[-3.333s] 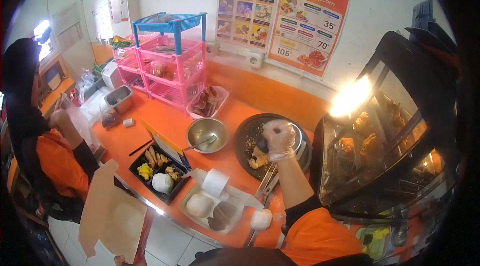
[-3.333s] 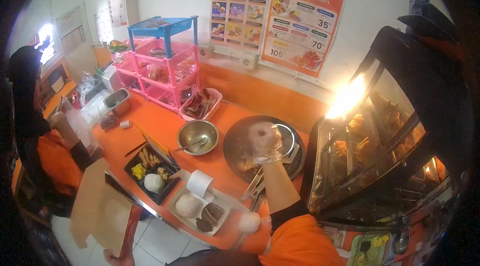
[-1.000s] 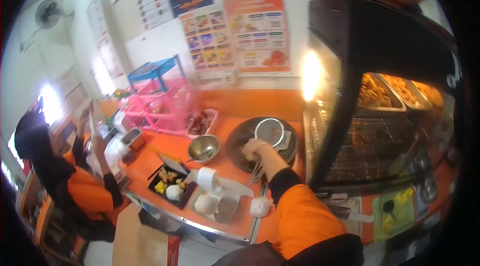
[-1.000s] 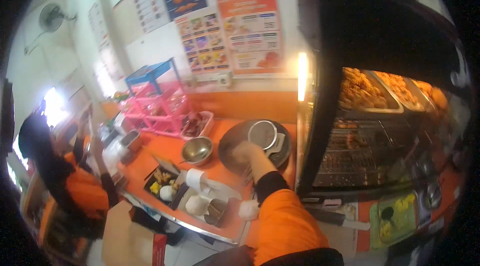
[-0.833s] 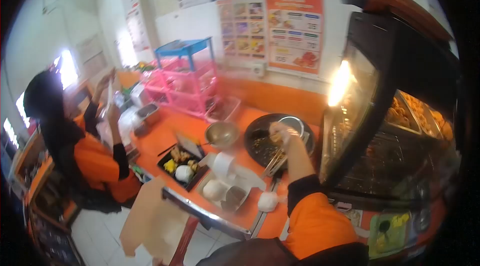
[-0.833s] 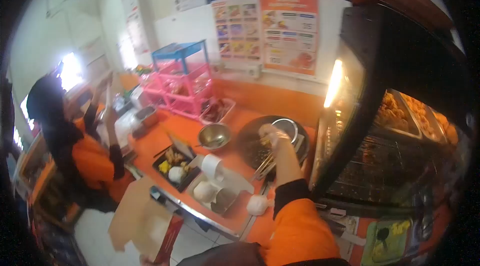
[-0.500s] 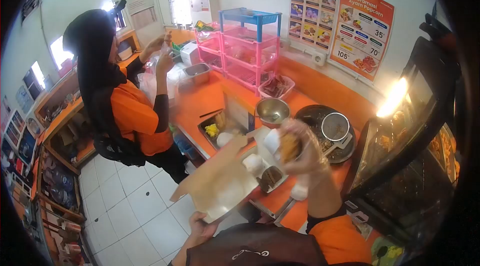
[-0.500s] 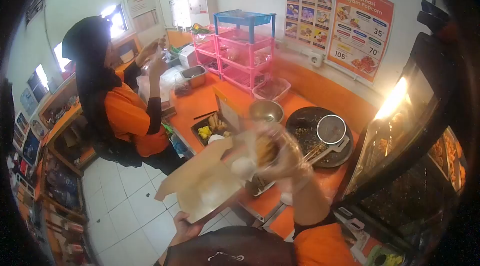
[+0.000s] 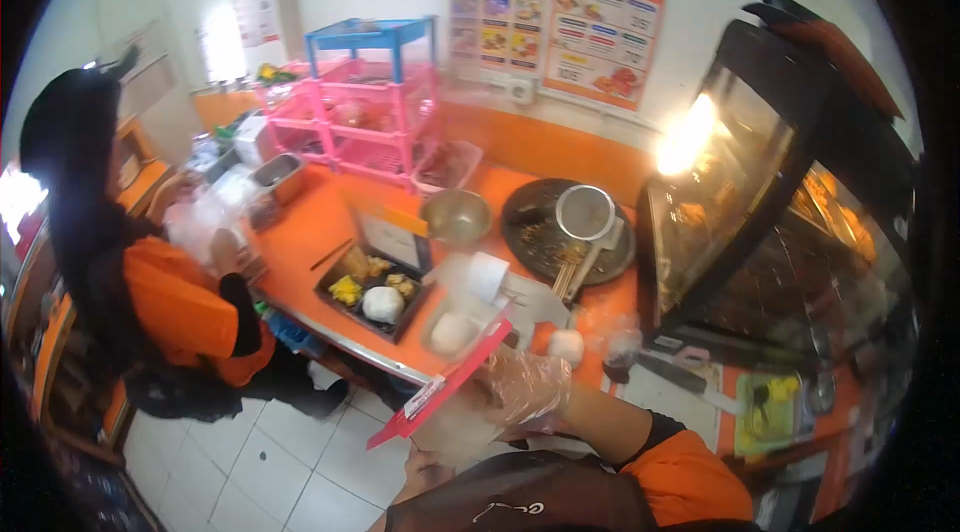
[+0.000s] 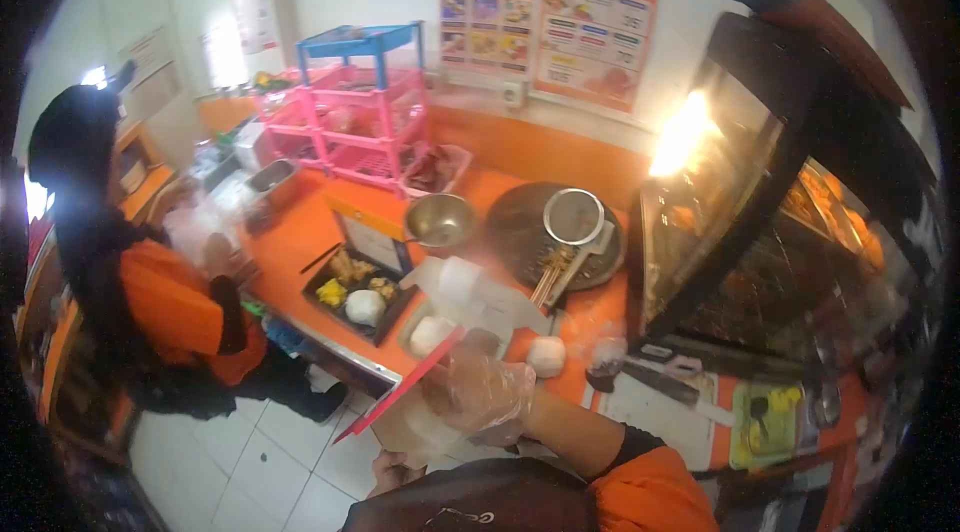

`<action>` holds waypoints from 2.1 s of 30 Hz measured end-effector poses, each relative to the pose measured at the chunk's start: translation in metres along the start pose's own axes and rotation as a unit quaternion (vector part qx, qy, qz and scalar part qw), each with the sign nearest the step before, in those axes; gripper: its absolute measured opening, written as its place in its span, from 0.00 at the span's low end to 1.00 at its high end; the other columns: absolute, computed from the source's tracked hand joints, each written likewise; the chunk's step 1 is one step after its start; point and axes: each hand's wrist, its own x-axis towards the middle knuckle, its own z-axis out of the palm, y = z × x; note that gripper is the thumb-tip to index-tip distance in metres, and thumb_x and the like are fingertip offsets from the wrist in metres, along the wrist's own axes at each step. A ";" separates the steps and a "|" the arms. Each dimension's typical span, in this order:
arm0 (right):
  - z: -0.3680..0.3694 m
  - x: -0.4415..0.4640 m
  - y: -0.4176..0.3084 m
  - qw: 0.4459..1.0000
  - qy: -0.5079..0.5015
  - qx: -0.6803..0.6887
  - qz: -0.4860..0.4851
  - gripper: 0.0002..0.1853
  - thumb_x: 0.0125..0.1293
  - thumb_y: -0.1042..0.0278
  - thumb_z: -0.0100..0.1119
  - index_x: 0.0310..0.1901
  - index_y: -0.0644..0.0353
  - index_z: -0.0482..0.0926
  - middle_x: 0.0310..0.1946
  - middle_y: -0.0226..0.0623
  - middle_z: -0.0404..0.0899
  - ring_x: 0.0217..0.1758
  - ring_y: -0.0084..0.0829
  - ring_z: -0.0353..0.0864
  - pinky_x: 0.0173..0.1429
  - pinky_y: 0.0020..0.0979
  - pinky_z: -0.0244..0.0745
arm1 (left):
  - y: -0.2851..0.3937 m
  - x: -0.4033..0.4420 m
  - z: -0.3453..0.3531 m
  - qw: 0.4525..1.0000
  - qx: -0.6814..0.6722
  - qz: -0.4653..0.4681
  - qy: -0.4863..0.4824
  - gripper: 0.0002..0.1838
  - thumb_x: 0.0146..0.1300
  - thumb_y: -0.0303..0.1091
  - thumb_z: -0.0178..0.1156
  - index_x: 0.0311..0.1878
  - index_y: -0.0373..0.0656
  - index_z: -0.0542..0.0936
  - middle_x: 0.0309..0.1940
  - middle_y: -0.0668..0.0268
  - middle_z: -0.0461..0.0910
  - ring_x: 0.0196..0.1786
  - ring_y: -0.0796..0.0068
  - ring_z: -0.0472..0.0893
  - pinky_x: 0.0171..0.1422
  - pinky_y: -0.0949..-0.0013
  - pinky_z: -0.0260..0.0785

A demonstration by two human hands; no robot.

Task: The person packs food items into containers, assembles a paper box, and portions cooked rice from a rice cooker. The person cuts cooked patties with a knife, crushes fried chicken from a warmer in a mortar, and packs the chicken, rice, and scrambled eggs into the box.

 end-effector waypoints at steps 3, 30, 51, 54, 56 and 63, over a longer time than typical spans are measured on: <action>-0.015 -0.005 -0.015 0.999 -0.002 -0.042 0.016 0.18 0.54 0.71 0.59 0.49 0.61 0.75 0.46 0.47 0.72 0.51 0.47 0.73 0.52 0.43 0.72 | 0.009 0.001 0.077 0.998 0.015 -0.023 0.059 0.36 0.41 0.30 0.55 0.60 0.32 0.66 0.58 0.55 0.71 0.62 0.59 0.69 0.69 0.56 0.58; -0.199 -0.468 0.040 0.734 0.272 -0.552 0.288 0.14 0.51 0.72 0.58 0.41 0.62 0.80 0.47 0.39 0.78 0.49 0.38 0.77 0.52 0.39 0.73 | -0.176 -0.025 0.074 0.957 0.218 -0.156 0.114 0.18 0.44 0.32 0.56 0.41 0.36 0.71 0.37 0.58 0.76 0.40 0.63 0.77 0.38 0.63 0.71; -0.330 -0.663 0.118 0.503 0.261 -0.308 0.764 0.36 0.57 0.75 0.51 0.69 0.54 0.52 0.55 0.56 0.70 0.57 0.50 0.73 0.57 0.43 0.71 | -0.264 0.033 0.050 0.945 0.298 -0.124 0.047 0.10 0.44 0.34 0.57 0.25 0.35 0.75 0.28 0.57 0.77 0.33 0.62 0.77 0.36 0.59 0.70; -0.317 -0.702 0.141 0.482 0.154 -0.315 0.803 0.35 0.58 0.71 0.51 0.68 0.54 0.54 0.54 0.55 0.71 0.56 0.49 0.73 0.56 0.43 0.71 | -0.254 0.029 0.060 0.947 0.285 -0.144 0.035 0.11 0.44 0.35 0.57 0.26 0.35 0.75 0.28 0.57 0.77 0.33 0.62 0.77 0.36 0.59 0.70; -0.305 -0.750 0.183 0.565 -0.012 -0.293 0.771 0.34 0.58 0.69 0.51 0.68 0.54 0.54 0.53 0.53 0.72 0.56 0.49 0.74 0.55 0.43 0.71 | -0.249 0.026 0.064 0.948 0.277 -0.157 0.028 0.11 0.44 0.35 0.57 0.26 0.35 0.76 0.28 0.57 0.77 0.33 0.61 0.77 0.36 0.59 0.70; -0.347 -0.638 0.103 0.471 0.202 -0.345 0.786 0.32 0.62 0.69 0.44 0.69 0.58 0.52 0.54 0.48 0.72 0.55 0.44 0.74 0.58 0.42 0.69 | -0.236 0.018 0.068 0.948 0.257 -0.187 0.009 0.13 0.43 0.36 0.57 0.28 0.35 0.76 0.28 0.57 0.77 0.33 0.61 0.77 0.35 0.59 0.71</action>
